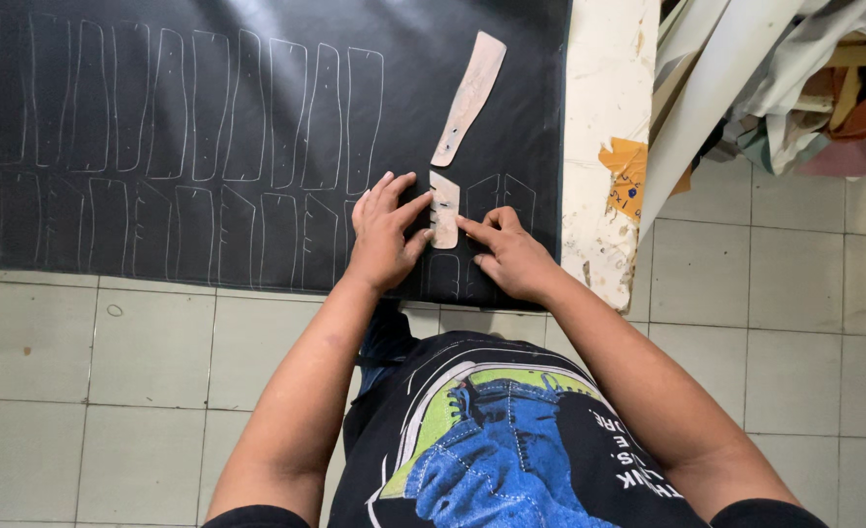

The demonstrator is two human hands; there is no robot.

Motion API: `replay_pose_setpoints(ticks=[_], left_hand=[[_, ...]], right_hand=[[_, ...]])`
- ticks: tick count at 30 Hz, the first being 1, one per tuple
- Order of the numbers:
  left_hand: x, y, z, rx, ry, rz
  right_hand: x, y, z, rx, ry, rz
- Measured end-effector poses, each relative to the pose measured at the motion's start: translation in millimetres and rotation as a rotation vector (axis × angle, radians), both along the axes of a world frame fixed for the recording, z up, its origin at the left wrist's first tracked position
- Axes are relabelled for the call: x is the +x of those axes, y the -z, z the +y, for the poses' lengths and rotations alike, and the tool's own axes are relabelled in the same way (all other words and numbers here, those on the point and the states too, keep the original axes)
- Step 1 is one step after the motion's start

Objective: The person marks a large black fabric sheet with a pencil using a paper template as a guide. They repeatedly position the template and trace its outline to create multiple identical shapes on the fabric.

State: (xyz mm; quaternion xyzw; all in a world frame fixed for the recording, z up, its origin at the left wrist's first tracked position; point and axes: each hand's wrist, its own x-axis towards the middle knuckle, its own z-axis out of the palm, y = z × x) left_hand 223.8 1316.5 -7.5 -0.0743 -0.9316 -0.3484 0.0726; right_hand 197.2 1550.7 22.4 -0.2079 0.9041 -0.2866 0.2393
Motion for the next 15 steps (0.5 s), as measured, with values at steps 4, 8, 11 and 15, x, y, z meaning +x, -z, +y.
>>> replay_pose_setpoints(ticks=[4,8,11,15], left_hand=[[-0.1,0.9,0.7,-0.004,0.004,0.0],[-0.5,0.9,0.9,-0.02,0.003,-0.01],[-0.2,0.5,0.9,-0.013,0.003,-0.011],[0.9,0.2,1.2,-0.011,0.0,-0.013]], right_hand=[[0.5,-0.6,0.1,0.017,0.008,-0.018],[0.8,-2.0,-0.3,0.015,0.009,-0.012],[1.0,-2.6,-0.7,0.017,0.006,-0.007],[1.7,-3.4,-0.9,0.024,0.006,-0.006]])
